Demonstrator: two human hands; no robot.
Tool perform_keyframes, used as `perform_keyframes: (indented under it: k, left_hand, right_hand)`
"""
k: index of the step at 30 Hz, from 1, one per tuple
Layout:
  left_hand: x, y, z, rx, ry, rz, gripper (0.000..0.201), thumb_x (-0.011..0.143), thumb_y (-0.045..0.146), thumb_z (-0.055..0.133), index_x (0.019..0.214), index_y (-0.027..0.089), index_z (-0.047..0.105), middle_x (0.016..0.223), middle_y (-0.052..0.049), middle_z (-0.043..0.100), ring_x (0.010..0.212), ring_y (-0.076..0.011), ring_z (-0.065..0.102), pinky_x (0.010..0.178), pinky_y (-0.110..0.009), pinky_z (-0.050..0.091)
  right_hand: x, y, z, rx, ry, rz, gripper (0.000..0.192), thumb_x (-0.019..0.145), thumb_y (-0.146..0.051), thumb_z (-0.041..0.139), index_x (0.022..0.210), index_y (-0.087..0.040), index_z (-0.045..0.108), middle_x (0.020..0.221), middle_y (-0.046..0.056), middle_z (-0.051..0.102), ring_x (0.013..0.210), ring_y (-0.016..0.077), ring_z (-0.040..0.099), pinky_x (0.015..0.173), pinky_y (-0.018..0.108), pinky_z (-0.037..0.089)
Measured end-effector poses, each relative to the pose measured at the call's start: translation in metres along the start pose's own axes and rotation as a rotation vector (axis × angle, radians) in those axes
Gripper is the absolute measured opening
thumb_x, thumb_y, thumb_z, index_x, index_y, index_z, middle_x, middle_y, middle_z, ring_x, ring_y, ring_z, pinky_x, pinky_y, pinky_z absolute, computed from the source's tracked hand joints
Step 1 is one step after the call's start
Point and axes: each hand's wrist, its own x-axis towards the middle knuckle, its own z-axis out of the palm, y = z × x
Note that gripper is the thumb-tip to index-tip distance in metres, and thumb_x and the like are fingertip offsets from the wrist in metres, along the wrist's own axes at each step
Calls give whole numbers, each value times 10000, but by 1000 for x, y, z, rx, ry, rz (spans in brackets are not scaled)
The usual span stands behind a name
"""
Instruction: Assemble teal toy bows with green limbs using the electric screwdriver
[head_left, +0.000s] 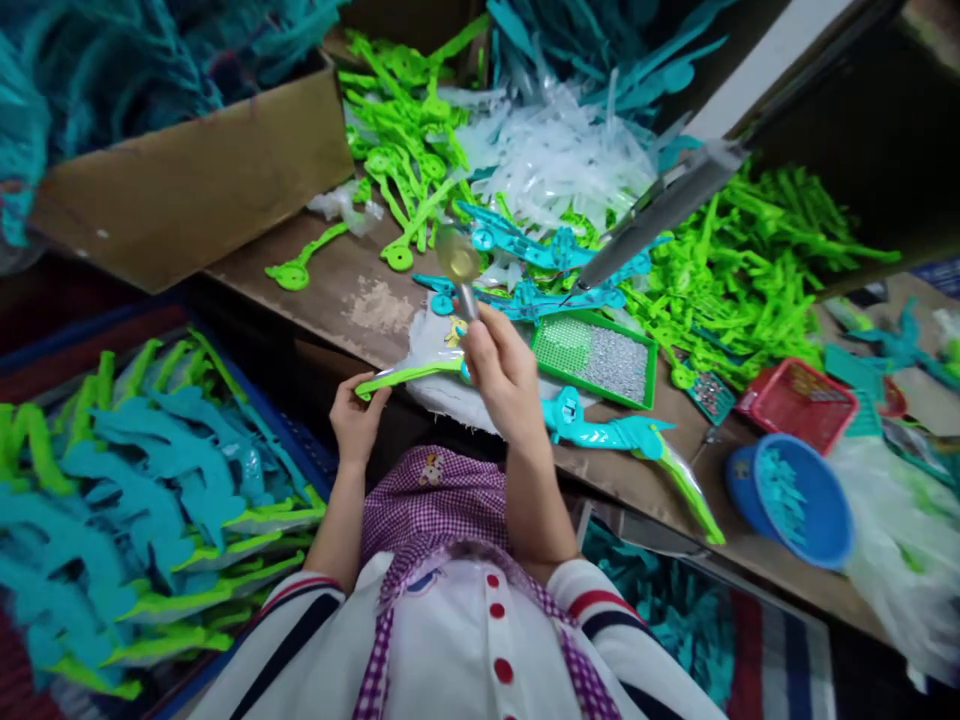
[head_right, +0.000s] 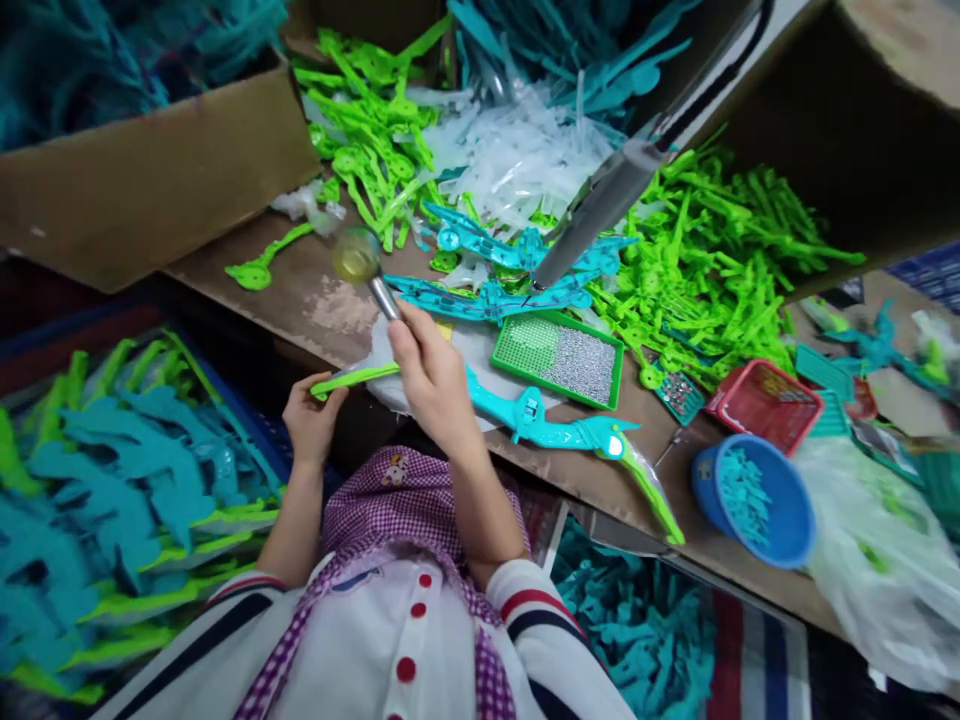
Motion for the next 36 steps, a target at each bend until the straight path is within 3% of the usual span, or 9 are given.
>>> perform_keyframes:
  k: [3,6,10,14,20,25,29,32,36]
  left_hand:
    - [2,21,-15,100,-7,83,368,645,360,846,923,153,723,823,-35,726,692,-144,668,658,-254,544]
    - [13,52,-27,137,-38,162,341,596,343,884,835,155,729,742,-24,716,635,-150,659,600,-257,540]
    - [38,88,-15,88,3,138,317,598,359,852,746,156,659,647,15,645,501,-107,565,463,-227,468]
    - [55,104,17,93,208,121,318,663,330,785,673,183,503,578,76,518,457,-62,445,415,-190,364]
    - [65,111,32,83,179,90,365,663,347,785,670,193,454,598,77,464,522,-58,402,467,-191,351]
    - [66,107,18,9,161,87,424,527,395,815,636,194,458,570,75,492,537,-77,416,487,-213,353]
    - [67,103,16,-4,203,136,390,497,343,808,590,198,458,592,77,539,586,-103,467,591,-265,417]
    - [64,106,19,-16,210,144,378,493,300,794,562,201,435,586,83,507,585,-105,451,615,-289,405]
    - [59,111,24,0,196,155,484,483,337,780,556,193,324,569,71,415,582,-120,403,608,-320,374]
  right_hand:
    - [-42,14,-59,-18,208,62,343,970,-500,538,1162,-241,654,822,-5,621,600,116,495,545,269,380]
    - [-71,34,-146,-368,448,90,315,939,-486,583,1147,-262,664,803,8,630,603,142,525,572,296,400]
    - [-34,79,-252,-926,509,170,291,969,-440,495,1134,-250,640,674,4,528,569,173,452,626,356,361]
    - [26,145,-309,-1009,406,456,73,902,-323,629,908,-250,620,577,-58,353,587,190,457,729,426,404]
    - [74,187,-304,-962,279,571,195,900,-292,599,721,-218,586,674,14,576,660,160,580,784,457,422]
    - [102,193,-285,-968,188,578,294,959,-247,509,1107,-43,662,1015,164,694,927,191,656,857,415,420]
    - [117,192,-281,-967,181,534,345,969,-183,539,1280,-48,606,1209,215,653,1095,259,625,923,429,439]
    - [94,157,-285,-995,215,349,358,988,-233,529,1307,-86,601,1286,204,611,1134,272,607,959,443,446]
    - [-3,101,-280,-876,257,57,380,1035,-421,417,1192,-178,664,1132,124,684,1075,221,626,948,395,467]
